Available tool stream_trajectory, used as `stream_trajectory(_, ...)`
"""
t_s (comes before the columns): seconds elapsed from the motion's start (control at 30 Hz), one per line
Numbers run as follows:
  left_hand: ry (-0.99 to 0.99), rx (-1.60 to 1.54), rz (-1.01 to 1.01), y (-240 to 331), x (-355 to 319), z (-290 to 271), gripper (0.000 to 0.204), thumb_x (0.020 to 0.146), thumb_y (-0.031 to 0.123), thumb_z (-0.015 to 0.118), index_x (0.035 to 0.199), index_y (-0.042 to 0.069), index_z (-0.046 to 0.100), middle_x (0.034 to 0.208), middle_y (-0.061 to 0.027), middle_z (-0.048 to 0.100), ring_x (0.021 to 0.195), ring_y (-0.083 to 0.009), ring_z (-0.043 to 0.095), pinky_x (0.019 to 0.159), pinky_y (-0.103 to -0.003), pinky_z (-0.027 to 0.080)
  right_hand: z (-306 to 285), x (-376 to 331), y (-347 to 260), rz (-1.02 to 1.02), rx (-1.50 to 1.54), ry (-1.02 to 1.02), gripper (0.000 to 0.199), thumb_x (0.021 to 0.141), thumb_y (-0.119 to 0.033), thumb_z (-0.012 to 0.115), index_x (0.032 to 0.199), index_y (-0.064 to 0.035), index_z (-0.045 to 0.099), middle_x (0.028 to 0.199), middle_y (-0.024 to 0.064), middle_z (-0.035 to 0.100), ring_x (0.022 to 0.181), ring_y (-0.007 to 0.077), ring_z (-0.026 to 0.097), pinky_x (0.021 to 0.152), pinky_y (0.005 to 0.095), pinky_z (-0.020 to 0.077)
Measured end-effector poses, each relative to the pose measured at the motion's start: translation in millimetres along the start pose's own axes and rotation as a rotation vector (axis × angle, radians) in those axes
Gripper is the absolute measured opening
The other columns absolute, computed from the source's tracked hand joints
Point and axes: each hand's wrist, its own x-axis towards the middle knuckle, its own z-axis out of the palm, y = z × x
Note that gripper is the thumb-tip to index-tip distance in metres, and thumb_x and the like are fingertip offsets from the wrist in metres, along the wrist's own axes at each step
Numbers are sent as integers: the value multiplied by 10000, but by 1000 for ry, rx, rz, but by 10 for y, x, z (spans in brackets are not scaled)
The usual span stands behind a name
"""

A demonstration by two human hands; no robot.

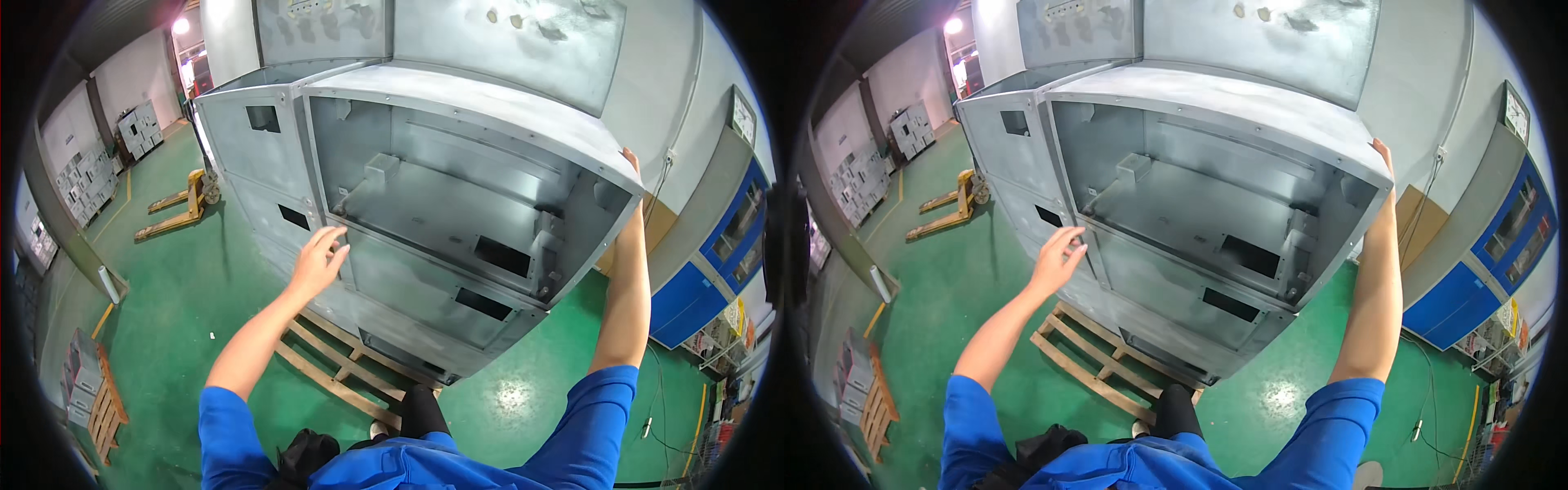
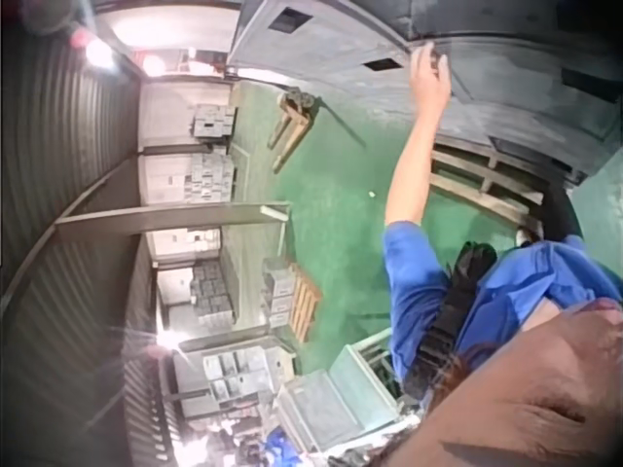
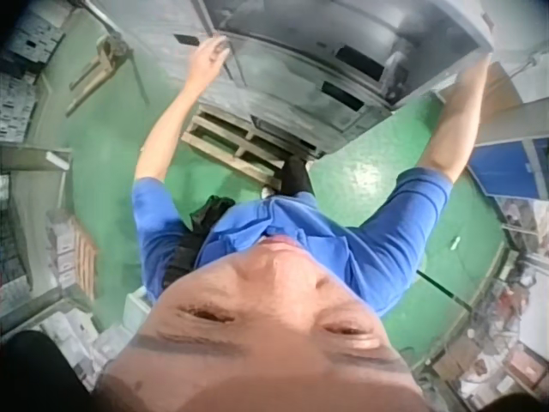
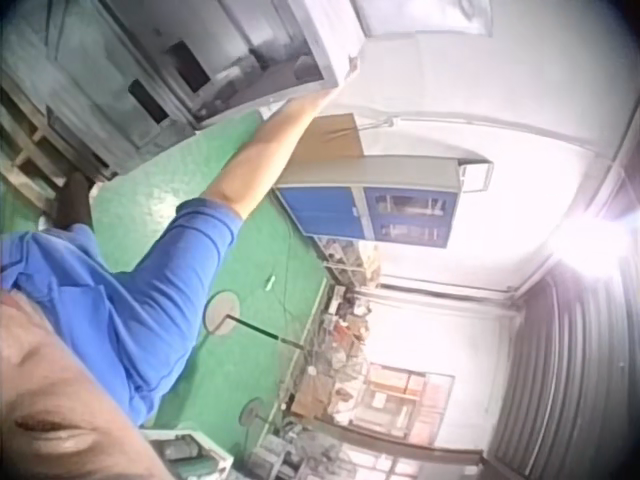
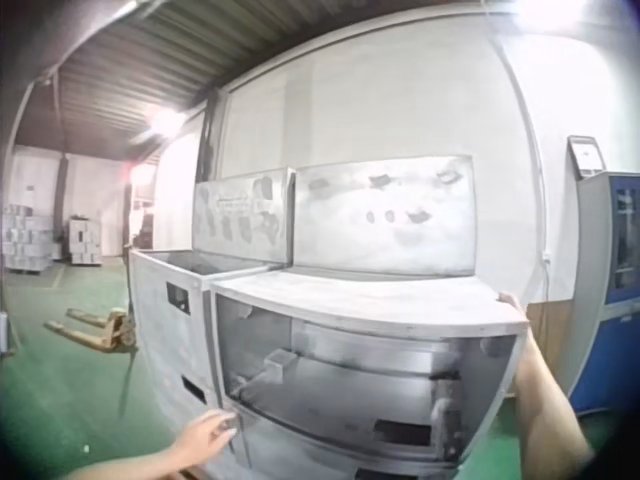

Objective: Applying red protective tape to the edges of metal enclosures.

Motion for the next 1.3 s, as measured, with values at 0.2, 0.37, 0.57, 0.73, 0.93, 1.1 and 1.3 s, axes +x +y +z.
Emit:
stream_trajectory(0.2,-97,-190,-49,527,-576,501,234,790,50,579,1020,12,562,1038,-106,522,843,-173,555,680,-262,476,-76,49,1,-1,31,33,385,773,-379,578,980,-55,584,870,64,597,755,162,572,641,274,470)
stream_trajectory(0.37,-158,-245,-97,1170,-1007,1101,184,790,37,575,969,-6,582,977,-105,558,788,-184,582,677,-267,474,-304,232,39,-108,-12,40,477,736,-378,614,1073,-46,557,1061,96,548,945,221,521,806,333,409)
stream_trajectory(0.57,-189,-350,60,2440,-980,2433,144,779,21,588,916,-20,607,922,-131,593,844,-234,588,734,-289,464,-685,78,70,-34,109,-232,391,829,-270,572,1108,-17,464,752,60,536,659,155,510,589,264,420)
stream_trajectory(0.73,-268,-406,106,3265,-671,3292,155,761,-7,593,914,-13,611,932,-130,592,858,-236,582,757,-301,457,-1687,-650,18,196,-214,-243,410,843,-193,547,1163,36,432,939,83,556,847,135,543,753,266,456)
stream_trajectory(0.93,-225,-477,104,3724,74,4084,165,767,-29,575,929,-21,607,950,-124,587,875,-201,574,776,-279,449,-3208,-471,-177,354,-330,-102,214,833,-119,515,983,31,542,803,55,558,657,93,521,596,228,450)
stream_trajectory(1.1,-2,-563,49,3648,909,4524,169,812,-35,525,971,-37,581,1030,-110,540,886,-177,562,781,-272,454,-3792,66,-106,398,-329,-153,175,834,-122,512,941,10,554,765,39,558,663,99,523,618,240,451)
stream_trajectory(1.3,335,-515,218,3581,2194,4850,235,838,-21,491,1070,-39,519,1075,-100,519,966,-168,521,822,-297,448,-3924,1215,-53,294,-389,-360,169,830,-126,524,919,9,572,760,50,574,645,100,526,590,232,441)
